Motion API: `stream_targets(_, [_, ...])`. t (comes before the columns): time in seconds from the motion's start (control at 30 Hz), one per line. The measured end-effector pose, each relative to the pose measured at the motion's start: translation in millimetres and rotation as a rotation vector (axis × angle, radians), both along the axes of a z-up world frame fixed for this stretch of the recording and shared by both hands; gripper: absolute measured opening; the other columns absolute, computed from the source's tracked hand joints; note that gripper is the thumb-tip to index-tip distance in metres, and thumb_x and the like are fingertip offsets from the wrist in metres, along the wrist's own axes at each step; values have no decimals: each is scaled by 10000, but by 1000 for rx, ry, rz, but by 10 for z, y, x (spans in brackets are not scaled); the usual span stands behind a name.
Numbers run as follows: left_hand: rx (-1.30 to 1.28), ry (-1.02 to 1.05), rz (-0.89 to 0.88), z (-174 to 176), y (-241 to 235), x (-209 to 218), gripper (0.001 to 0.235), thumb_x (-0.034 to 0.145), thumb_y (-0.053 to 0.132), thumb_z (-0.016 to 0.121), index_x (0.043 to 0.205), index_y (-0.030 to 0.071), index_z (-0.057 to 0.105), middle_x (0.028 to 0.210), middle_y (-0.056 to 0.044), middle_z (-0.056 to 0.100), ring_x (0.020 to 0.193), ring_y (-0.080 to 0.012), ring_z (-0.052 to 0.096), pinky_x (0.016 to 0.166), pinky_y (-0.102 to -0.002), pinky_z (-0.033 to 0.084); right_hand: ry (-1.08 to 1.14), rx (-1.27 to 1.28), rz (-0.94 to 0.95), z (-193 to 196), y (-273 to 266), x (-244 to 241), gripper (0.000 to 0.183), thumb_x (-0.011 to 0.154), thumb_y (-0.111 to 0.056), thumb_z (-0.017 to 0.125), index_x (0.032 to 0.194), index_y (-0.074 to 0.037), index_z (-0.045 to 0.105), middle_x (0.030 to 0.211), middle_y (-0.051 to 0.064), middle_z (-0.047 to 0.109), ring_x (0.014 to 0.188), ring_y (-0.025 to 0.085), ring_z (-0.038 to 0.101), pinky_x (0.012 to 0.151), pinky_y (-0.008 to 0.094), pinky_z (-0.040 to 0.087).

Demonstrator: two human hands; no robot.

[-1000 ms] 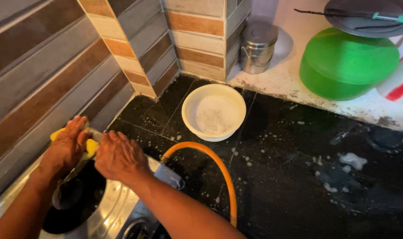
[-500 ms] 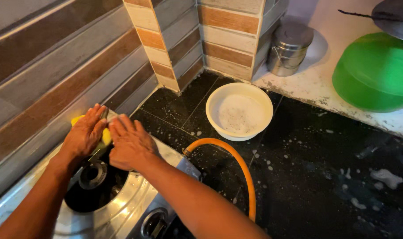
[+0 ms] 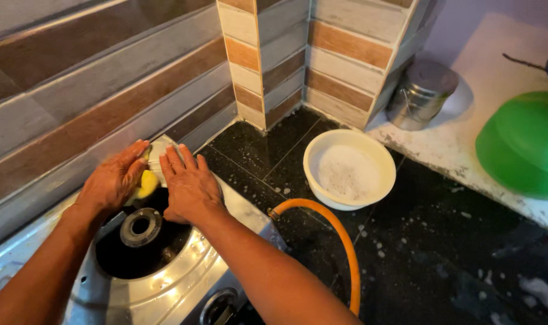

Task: The person scrubs a stainless steel gas stove top using a yellow sponge. They repeatedly dip the sponge into a white bowl containing soapy water and wipe the surface around the burners and control knobs.

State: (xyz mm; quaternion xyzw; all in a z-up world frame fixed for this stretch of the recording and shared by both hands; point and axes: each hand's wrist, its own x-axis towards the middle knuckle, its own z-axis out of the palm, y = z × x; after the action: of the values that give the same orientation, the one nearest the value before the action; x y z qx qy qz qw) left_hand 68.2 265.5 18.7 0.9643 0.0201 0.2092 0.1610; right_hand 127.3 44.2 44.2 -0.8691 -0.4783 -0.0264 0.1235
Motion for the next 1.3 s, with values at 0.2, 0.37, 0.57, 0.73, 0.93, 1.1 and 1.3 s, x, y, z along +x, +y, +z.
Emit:
stream_targets(0.2, [-23, -7, 270, -330, 142, -39, 552, 1029, 375, 478, 1481, 62, 539, 1460, -219, 582, 1354, -361, 558, 1183, -412, 409, -95, 24, 11, -129, 22, 28, 1093, 675, -337, 781, 1581, -33, 251, 1677, 156, 220, 1557, 339, 176, 1214, 512, 211])
stream_targets(0.37, [180, 91, 129, -522, 358, 216, 656, 1027, 457, 468, 1516, 20, 433, 1570, -295, 370, 1435, -433, 349, 1150, -474, 270, -132, 65, 26, -122, 34, -12, 1047, 692, -312, 778, 1575, -60, 275, 1659, 156, 252, 1541, 362, 199, 1205, 534, 218])
stream_targets(0.57, [-25, 27, 173, -538, 410, 228, 675, 1029, 491, 434, 1537, 47, 437, 1580, -237, 410, 1469, -363, 374, 1170, -459, 277, 15, -14, 72, 5, -29, -71, 1153, 673, -342, 786, 1608, -185, 131, 1667, 175, 157, 1550, 343, 121, 1225, 534, 147])
stream_targets(0.73, [-778, -138, 189, -400, 225, -125, 594, 957, 290, 511, 1507, 67, 534, 1470, -141, 630, 1267, -321, 592, 1070, -382, 450, -77, 78, 192, -72, 72, 9, 1061, 725, -225, 712, 1619, -409, 171, 1695, 116, 184, 1542, 336, 156, 1161, 665, 128])
stream_targets(0.93, [-498, -177, 192, -464, 145, -426, 608, 1015, 337, 551, 1514, 4, 449, 1529, -192, 519, 1422, -285, 507, 1149, -390, 391, -89, 263, 293, -267, 316, 305, 474, 840, -300, 665, 1306, -347, 591, 1647, 75, 345, 1473, 335, 331, 1021, 649, 313])
stream_targets(1.1, [-3, -117, 364, -583, 70, -699, 597, 1089, 374, 382, 1587, 46, 376, 1629, -199, 383, 1498, -379, 342, 1163, -592, 225, -204, 626, 506, -437, 540, 423, 217, 894, -323, 637, 1084, -238, 694, 1230, 43, 686, 1313, 314, 610, 1035, 577, 457])
stream_targets(1.3, [129, 23, 497, -353, -251, -814, 578, 1054, 428, 409, 1556, 145, 440, 1622, -136, 389, 1496, -368, 332, 1175, -590, 236, 501, 1092, -172, 15, 715, 303, 312, 1050, -410, 553, 1029, -107, 623, 877, 189, 699, 885, 436, 684, 725, 506, 520])
